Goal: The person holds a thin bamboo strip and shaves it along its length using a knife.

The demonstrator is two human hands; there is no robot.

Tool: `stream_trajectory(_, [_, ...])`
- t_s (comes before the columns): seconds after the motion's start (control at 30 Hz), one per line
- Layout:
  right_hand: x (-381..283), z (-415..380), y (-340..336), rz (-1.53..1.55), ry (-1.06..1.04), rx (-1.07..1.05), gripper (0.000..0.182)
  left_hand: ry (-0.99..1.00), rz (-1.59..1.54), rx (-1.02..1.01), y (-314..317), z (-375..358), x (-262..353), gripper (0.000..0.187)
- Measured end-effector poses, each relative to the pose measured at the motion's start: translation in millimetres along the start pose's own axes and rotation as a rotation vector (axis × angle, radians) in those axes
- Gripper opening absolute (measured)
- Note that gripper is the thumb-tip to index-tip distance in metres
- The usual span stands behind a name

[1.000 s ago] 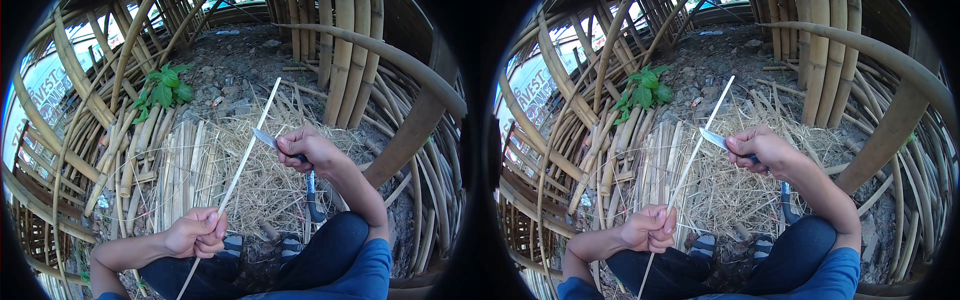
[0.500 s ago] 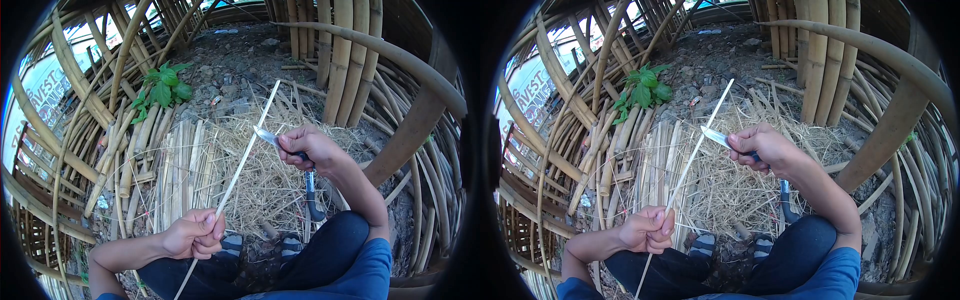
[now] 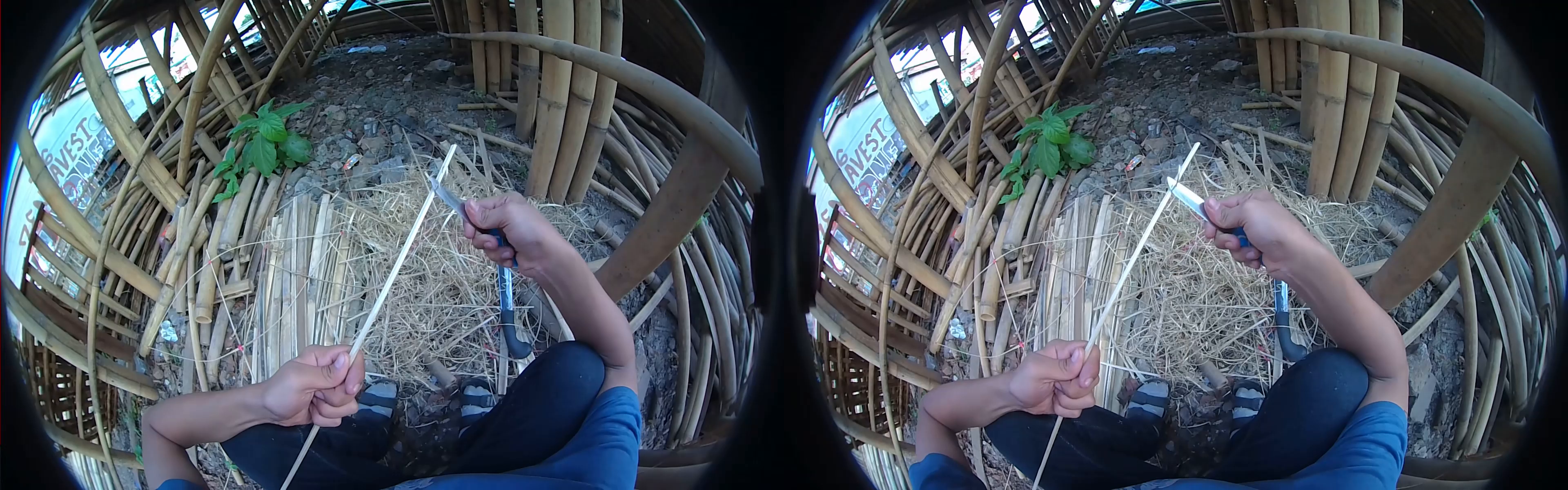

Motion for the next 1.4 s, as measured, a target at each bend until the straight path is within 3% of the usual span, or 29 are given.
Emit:
stream_trajectory(0.07, [-3,-1,-10,0.028,-0.010,0.106,0.035,-0.013,0.004,-0.007,-1,-2,-1,0.034])
stream_trajectory(0.37, [2,-5,-21,0.057,0.054,0.183,0.032,-0.037,0.000,0.028,-3,-9,-3,0.034])
stream_trajectory(0.47, [16,7,-55,0.223,0.011,0.308,0.031,-0.079,0.030,-0.099,3,-13,-7,0.035])
stream_trajectory(0.53, [25,5,-50,0.245,0.008,0.393,0.031,0.033,0.054,-0.024,4,-13,-7,0.035])
stream_trajectory(0.63, [24,-1,-31,0.248,-0.027,0.496,0.033,0.033,0.046,0.043,-1,-11,-5,0.036])
stream_trajectory(0.73, [19,-4,-13,0.033,-0.254,0.190,0.036,0.035,0.055,0.059,0,-4,-2,0.035])
stream_trajectory(0.93, [15,-2,47,-0.308,-0.295,-0.090,0.031,0.080,0.014,0.080,4,10,10,0.034])
stream_trajectory(1.07, [27,10,68,-0.588,-0.482,-0.036,0.040,0.139,-0.035,0.068,4,15,16,0.034])
stream_trajectory(1.13, [28,9,78,-0.717,-0.806,0.057,0.040,0.137,-0.069,0.021,2,16,15,0.033])
stream_trajectory(1.23, [24,4,86,-0.862,-0.823,-0.067,0.036,0.110,-0.077,0.001,-1,18,16,0.032])
stream_trajectory(1.27, [22,2,89,-0.956,-0.917,-0.027,0.034,0.106,-0.078,0.003,-1,19,16,0.032])
stream_trajectory(1.4, [22,0,96,-1.024,-0.934,0.007,0.034,0.095,-0.098,-0.036,-1,20,16,0.035])
Point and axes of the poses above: each hand's wrist, its own z-axis towards the middle knuckle, its own y-axis out of the palm, x = y × z, the point moved 1 cm from there along z, towards the middle knuckle, and after that the axes turned 10 degrees about -z, right-handed, at the moved point
